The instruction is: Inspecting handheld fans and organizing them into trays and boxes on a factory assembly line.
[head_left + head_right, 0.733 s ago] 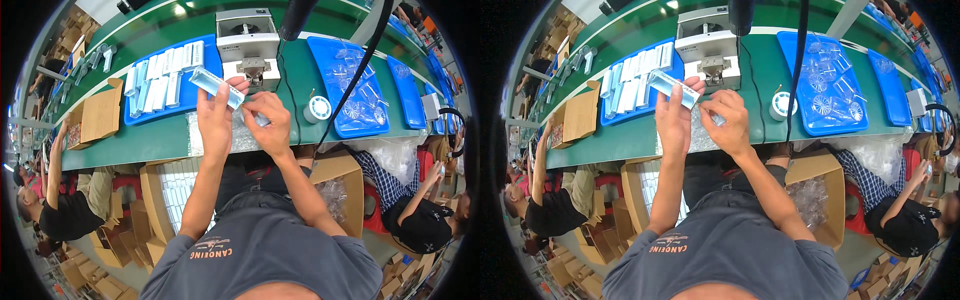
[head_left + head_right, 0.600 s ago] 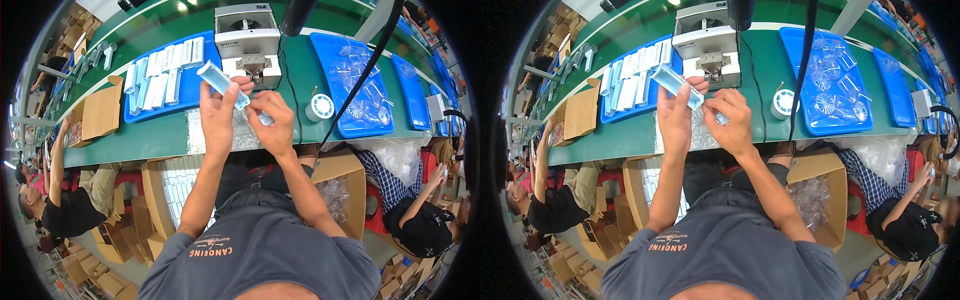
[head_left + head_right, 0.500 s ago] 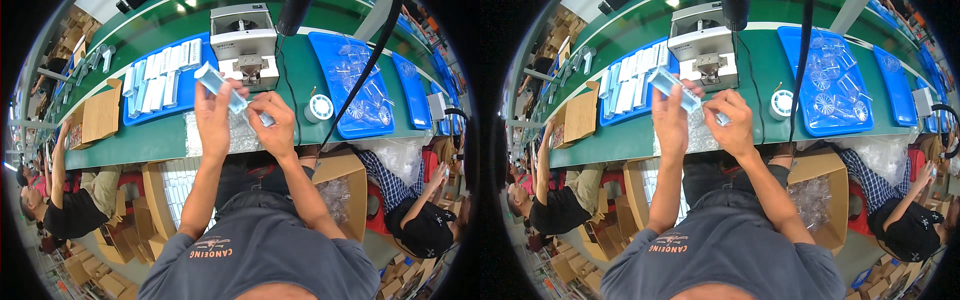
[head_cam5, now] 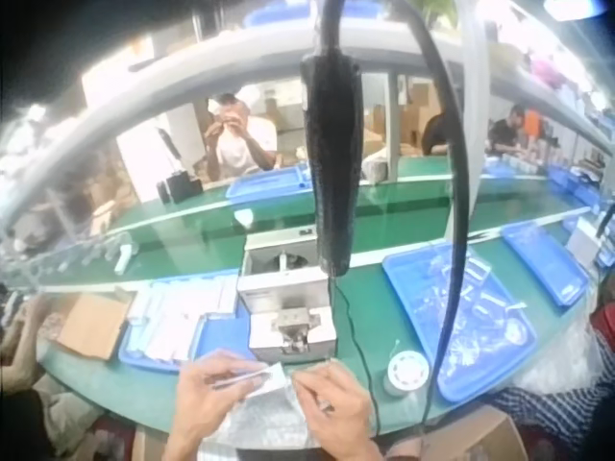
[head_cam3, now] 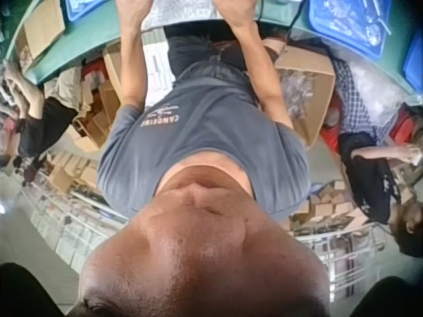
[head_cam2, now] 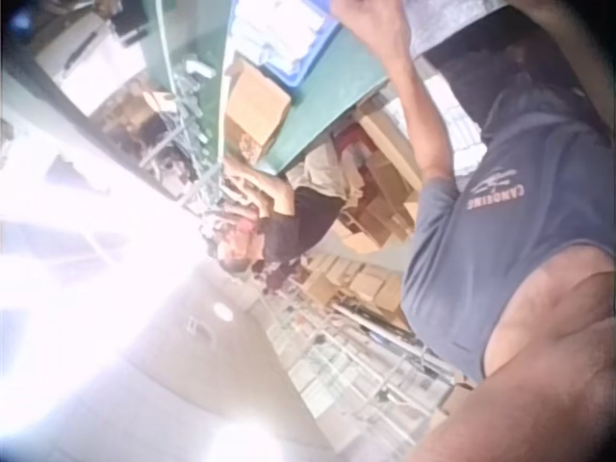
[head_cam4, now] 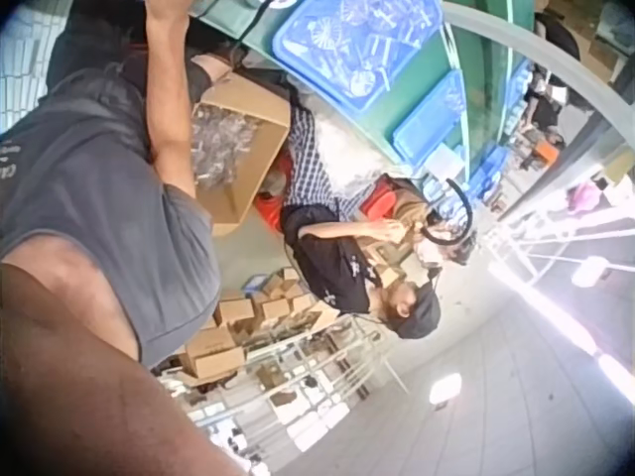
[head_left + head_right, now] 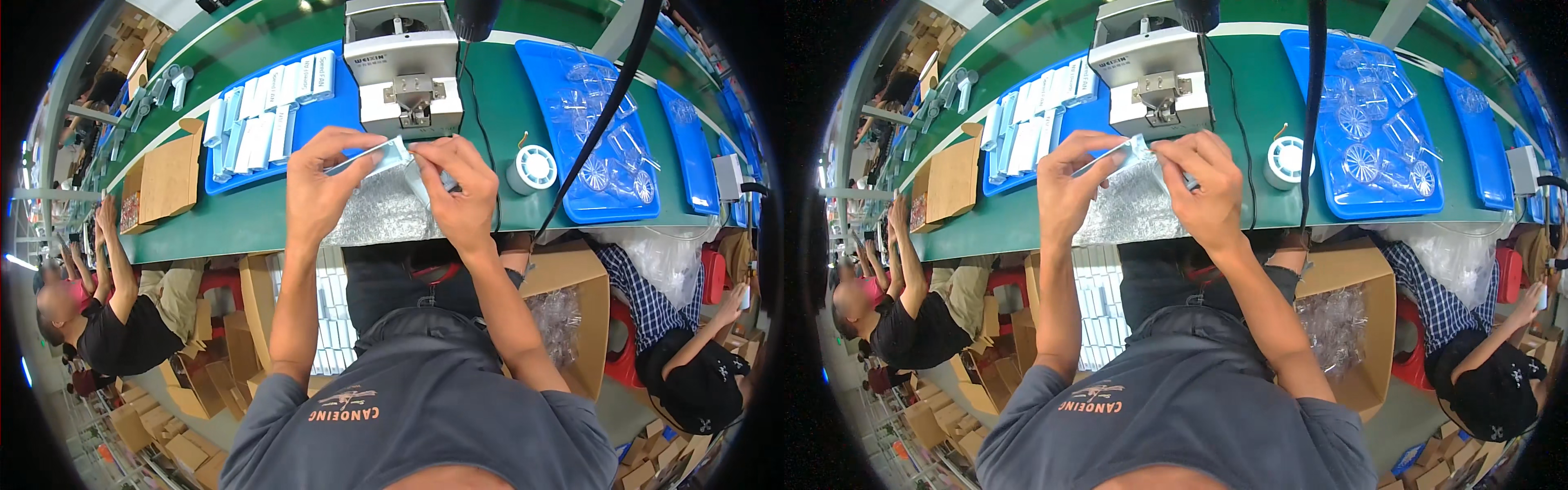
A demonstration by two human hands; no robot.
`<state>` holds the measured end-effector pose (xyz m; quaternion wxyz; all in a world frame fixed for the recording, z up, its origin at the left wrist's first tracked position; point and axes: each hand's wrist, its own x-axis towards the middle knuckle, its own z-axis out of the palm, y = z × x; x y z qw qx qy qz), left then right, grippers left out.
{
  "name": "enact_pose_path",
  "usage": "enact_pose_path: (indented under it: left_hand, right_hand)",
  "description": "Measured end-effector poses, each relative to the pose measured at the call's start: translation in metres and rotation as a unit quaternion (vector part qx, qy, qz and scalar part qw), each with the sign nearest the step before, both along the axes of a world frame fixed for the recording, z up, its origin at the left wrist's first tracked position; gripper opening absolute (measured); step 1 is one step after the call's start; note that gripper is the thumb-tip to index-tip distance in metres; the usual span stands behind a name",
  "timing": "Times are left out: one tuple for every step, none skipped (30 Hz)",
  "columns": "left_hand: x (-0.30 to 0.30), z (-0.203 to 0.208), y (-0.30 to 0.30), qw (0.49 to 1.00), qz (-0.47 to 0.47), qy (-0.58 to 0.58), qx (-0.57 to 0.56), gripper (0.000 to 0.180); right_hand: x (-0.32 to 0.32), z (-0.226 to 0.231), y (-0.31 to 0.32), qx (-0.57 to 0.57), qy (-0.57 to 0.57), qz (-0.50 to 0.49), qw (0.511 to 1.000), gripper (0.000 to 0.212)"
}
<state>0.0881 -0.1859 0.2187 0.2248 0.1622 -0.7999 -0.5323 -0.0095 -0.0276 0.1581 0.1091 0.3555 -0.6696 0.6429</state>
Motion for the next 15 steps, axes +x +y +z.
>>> enact_pose_path:
  left_hand:
    - [0.000, 0.000, -0.001, 0.997, -0.023, -0.002, -0.070, 0.019]
    - [0.001, 0.000, -0.001, 0.996, -0.024, 0.016, -0.085, 0.024]
    - [0.001, 0.002, -0.002, 0.996, -0.014, 0.012, -0.084, 0.024]
    - [0.002, 0.006, -0.004, 0.991, -0.018, 0.001, -0.133, 0.023]
    - [0.002, 0.011, -0.005, 0.984, -0.021, -0.017, -0.179, 0.023]
    - [0.002, 0.016, -0.005, 0.983, -0.020, -0.011, -0.180, 0.023]
    - [0.003, 0.022, -0.005, 0.975, -0.027, -0.034, -0.220, 0.022]
    - [0.002, 0.028, -0.004, 0.965, -0.037, -0.059, -0.254, 0.021]
    - [0.001, 0.033, -0.002, 0.956, -0.045, -0.083, -0.277, 0.017]
    - [-0.001, 0.036, 0.001, 0.958, -0.044, -0.070, -0.275, 0.017]
    - [-0.003, 0.039, 0.005, 0.940, -0.056, -0.085, -0.327, 0.015]
    - [-0.006, 0.040, 0.007, 0.919, -0.068, -0.087, -0.379, 0.014]
    - [-0.009, 0.041, 0.008, 0.909, -0.085, -0.079, -0.401, 0.017]
    - [-0.011, 0.041, 0.008, 0.911, -0.101, -0.073, -0.392, 0.022]
    - [-0.013, 0.039, 0.008, 0.918, -0.117, -0.007, -0.379, 0.027]
  right_hand:
    - [0.000, -0.002, -0.001, 0.018, 0.043, 0.006, 0.999, 0.020]
    - [0.000, -0.003, -0.002, 0.035, 0.098, -0.013, 0.994, 0.022]
    - [0.000, -0.004, -0.002, 0.036, 0.106, -0.006, 0.994, 0.022]
    - [0.000, -0.004, -0.002, 0.032, 0.122, 0.010, 0.992, 0.025]
    - [-0.001, -0.002, -0.002, 0.029, 0.128, 0.025, 0.991, 0.027]
    - [0.000, 0.000, 0.000, 0.029, 0.137, 0.029, 0.990, 0.027]
    - [0.000, 0.003, 0.003, 0.023, 0.077, 0.063, 0.995, 0.032]
    - [0.002, 0.007, 0.007, 0.008, 0.039, 0.096, 0.995, 0.037]
    - [0.000, 0.013, 0.008, -0.014, 0.051, 0.103, 0.993, 0.048]
    - [0.002, 0.018, 0.010, 0.012, 0.047, 0.106, 0.993, 0.048]
    - [0.001, 0.024, 0.012, 0.065, 0.073, 0.115, 0.989, 0.050]
    - [0.002, 0.030, 0.014, 0.110, 0.084, 0.111, 0.984, 0.052]
    - [0.002, 0.035, 0.012, 0.141, 0.133, 0.123, 0.973, 0.053]
    - [0.001, 0.039, 0.011, 0.169, 0.115, 0.124, 0.971, 0.053]
    - [-0.001, 0.043, 0.011, 0.205, 0.103, 0.133, 0.964, 0.053]
